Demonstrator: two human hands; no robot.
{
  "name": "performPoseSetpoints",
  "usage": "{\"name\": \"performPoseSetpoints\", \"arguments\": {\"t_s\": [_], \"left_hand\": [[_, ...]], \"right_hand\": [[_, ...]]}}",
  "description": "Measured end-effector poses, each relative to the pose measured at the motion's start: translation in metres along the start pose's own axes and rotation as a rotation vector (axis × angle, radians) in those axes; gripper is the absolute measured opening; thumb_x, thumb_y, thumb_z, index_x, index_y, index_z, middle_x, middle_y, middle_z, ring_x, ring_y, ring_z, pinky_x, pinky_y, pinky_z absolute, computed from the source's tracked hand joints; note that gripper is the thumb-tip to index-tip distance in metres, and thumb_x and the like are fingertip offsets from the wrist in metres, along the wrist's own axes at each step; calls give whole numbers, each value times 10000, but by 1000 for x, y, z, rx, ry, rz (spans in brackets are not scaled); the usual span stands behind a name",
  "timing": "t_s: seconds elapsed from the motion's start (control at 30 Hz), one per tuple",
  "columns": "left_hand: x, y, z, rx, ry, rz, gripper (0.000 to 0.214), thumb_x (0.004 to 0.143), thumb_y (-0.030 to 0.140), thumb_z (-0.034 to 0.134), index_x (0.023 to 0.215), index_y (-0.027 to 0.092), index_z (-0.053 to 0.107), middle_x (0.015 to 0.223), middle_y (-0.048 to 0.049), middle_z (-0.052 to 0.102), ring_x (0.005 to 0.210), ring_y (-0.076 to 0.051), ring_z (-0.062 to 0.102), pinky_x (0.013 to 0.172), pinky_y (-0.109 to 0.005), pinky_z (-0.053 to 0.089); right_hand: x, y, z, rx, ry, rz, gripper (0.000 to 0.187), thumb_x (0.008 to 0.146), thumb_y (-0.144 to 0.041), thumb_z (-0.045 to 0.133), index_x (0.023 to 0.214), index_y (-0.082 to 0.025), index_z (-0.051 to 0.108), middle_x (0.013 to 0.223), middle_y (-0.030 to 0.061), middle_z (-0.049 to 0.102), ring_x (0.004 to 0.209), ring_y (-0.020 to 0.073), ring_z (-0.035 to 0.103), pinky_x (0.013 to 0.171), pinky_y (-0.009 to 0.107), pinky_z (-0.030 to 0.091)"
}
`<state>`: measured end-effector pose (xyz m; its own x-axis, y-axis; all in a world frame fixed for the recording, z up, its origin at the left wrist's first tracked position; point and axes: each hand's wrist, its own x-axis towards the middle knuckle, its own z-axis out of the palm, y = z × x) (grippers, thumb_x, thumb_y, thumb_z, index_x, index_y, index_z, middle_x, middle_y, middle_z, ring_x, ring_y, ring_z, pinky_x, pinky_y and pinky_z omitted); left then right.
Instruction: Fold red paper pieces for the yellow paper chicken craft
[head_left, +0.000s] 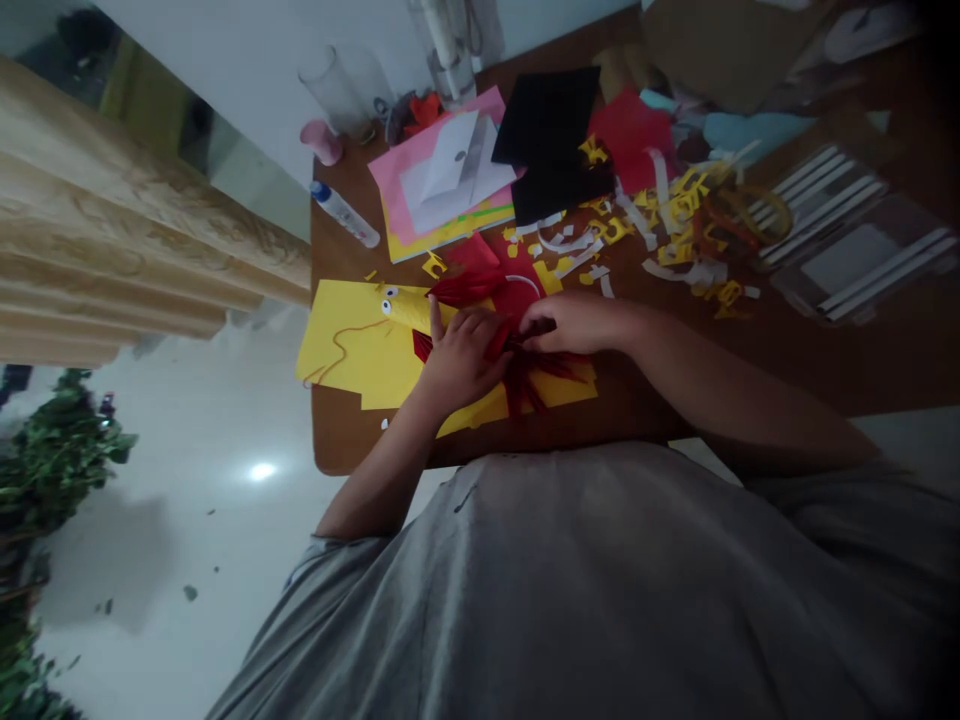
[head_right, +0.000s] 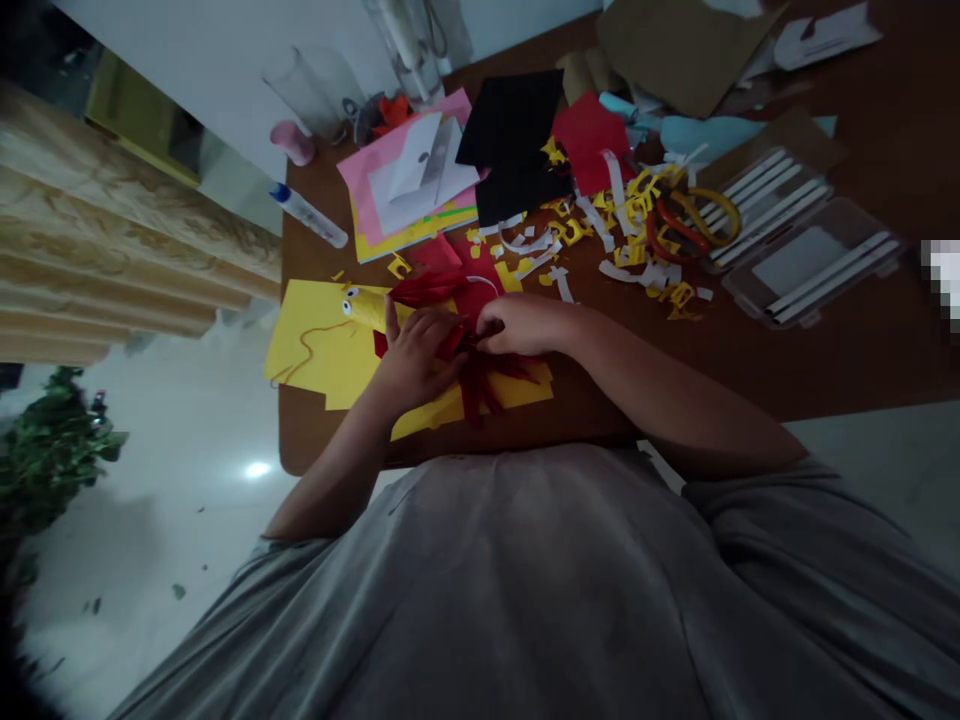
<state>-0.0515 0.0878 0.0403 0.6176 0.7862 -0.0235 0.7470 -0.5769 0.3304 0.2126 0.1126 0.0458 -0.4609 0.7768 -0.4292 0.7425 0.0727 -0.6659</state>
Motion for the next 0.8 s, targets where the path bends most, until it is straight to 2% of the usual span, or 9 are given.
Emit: {"name": "performPoseSetpoints", "arguments": {"t_s": [0.17, 0.37, 0.6, 0.8], "left_hand": [[0, -8, -2, -34, -9, 46, 547, 1105, 438, 598, 1622, 269, 647, 1565, -131, 743, 1587, -354, 612, 1509, -677, -161], [1, -6, -4, -56, -17, 55, 593, 1043, 367, 629, 1623, 246, 638, 1559, -138, 744, 1584, -366, 617, 1480, -682, -238], [-1, -7, -6, -88, -16, 66, 661, 1015, 351, 631, 1668, 247, 606, 1550, -133, 746, 1588, -358, 615, 1474, -652, -264], [0, -7, -5, -81, -41, 47, 707, 982, 354, 635, 1682, 257, 598, 1572, -136, 736, 1603, -383, 592, 1486, -683, -217]], "right_hand": [[3, 5, -2, -35, 3, -22, 291, 1054, -484, 822, 1241, -271, 888, 1230, 53, 888, 1060, 247, 802, 836, 313, 519], [-3, -1, 7, -68, 120, -49, 213, 993, -261, 835, 1201, -232, 875, 1135, 58, 879, 992, 222, 788, 825, 312, 508], [-1, -1, 10, 3, 175, -93, 193, 1014, -234, 797, 1180, -231, 897, 1107, 46, 890, 957, 207, 796, 832, 301, 522], [9, 2, 4, 100, 103, -120, 219, 988, -182, 821, 1184, -226, 909, 1157, 43, 907, 1048, 210, 832, 901, 283, 568]]}}
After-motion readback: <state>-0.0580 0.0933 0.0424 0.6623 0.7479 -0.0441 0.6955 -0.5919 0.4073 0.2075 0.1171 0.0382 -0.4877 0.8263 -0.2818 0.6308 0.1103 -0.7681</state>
